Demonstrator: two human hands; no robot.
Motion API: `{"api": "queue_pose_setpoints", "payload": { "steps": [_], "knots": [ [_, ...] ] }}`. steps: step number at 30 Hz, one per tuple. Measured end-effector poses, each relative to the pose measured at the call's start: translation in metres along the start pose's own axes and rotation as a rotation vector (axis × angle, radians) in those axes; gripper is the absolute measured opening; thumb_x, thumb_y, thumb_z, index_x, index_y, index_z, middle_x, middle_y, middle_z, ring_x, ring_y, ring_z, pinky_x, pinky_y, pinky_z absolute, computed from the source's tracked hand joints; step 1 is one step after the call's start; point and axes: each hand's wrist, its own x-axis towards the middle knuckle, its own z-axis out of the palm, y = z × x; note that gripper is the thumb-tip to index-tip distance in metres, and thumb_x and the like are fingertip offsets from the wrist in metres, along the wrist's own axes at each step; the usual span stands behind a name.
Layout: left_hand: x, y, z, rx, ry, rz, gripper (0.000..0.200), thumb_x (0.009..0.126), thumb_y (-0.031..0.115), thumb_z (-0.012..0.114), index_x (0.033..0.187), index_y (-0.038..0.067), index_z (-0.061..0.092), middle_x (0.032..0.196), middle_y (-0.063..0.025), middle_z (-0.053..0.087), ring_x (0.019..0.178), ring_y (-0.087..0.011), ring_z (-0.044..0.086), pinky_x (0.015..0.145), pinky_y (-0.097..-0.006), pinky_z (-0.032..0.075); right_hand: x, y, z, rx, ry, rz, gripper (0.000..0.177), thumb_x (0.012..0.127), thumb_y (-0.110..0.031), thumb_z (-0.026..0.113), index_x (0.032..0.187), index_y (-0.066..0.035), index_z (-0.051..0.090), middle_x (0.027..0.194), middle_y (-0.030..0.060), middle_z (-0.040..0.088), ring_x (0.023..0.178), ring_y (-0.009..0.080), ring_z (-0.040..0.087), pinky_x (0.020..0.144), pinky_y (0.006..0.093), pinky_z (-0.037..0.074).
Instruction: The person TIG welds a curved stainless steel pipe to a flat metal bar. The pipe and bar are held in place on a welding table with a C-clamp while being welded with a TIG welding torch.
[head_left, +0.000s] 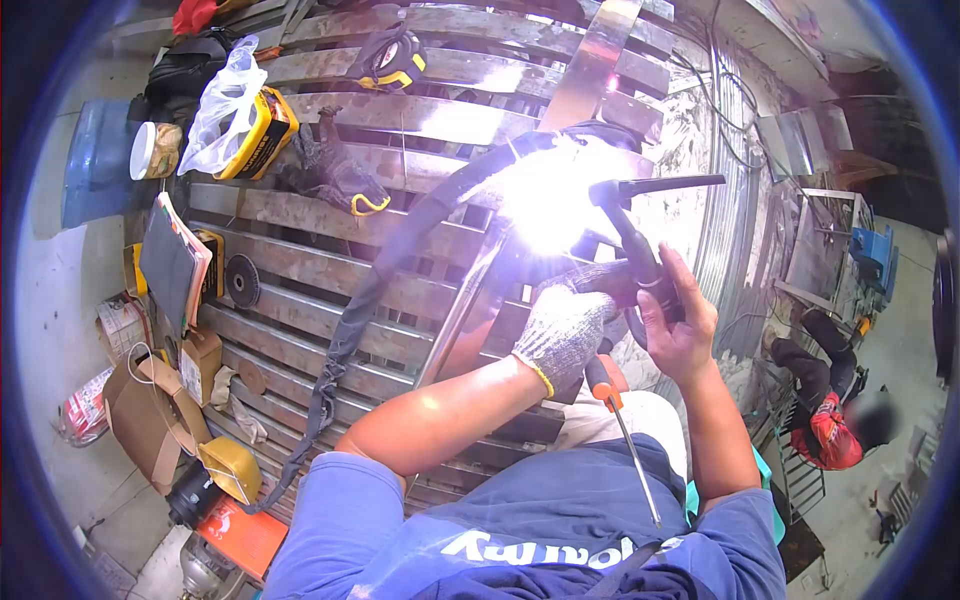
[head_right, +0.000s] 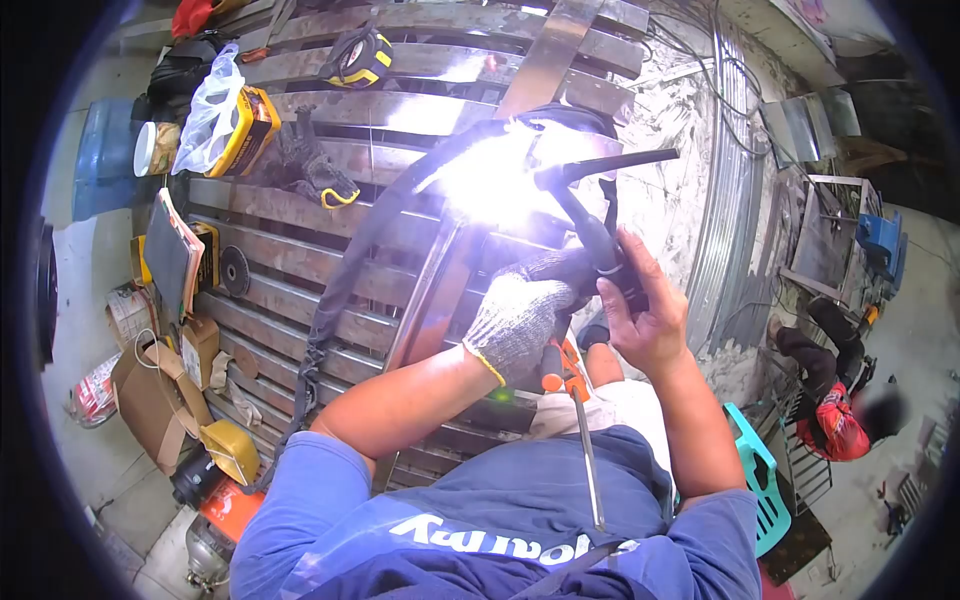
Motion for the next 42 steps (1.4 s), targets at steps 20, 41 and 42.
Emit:
{"api": "queue_pose_setpoints", "payload": {
  "steps": [20,41,42],
  "knots": [
    [0.011,-0.027,0.009,-0.393,0.015,0.044,0.041,0.099,-0.003,0.065,0.139,-0.005,0.074,0.124,-0.0147,0.082,0.111,-0.0184,0.078,0.100,-0.0303,0.061,-0.001,0.003,0.000,0.097,-0.023,0.113,0.064,0.101,-0.002,0.080,0.160,0.003,0.056,0.138,0.0267,0.076,0.114,0.0301,0.081,0.097,0.0371,0.062],
    [0.010,-0.024,0.007,-0.358,-0.005,0.066,0.042,0.100,-0.001,0.066,0.141,-0.006,0.073,0.124,-0.0142,0.081,0.109,-0.0185,0.077,0.098,-0.0306,0.061,0.002,0.005,0.002,0.110,-0.005,0.095,0.061,0.103,-0.003,0.078,0.160,0.002,0.057,0.129,0.0222,0.079,0.108,0.0223,0.080,0.093,0.0346,0.062],
    [0.011,-0.025,0.007,-0.297,-0.003,0.107,0.042,0.100,-0.001,0.066,0.141,-0.005,0.073,0.125,-0.0141,0.081,0.109,-0.0187,0.077,0.098,-0.0308,0.061,0.003,0.002,0.001,0.095,-0.013,0.088,0.061,0.103,-0.002,0.078,0.160,0.002,0.057,0.129,0.0220,0.079,0.108,0.0220,0.079,0.093,0.0344,0.062]
  ]
}}
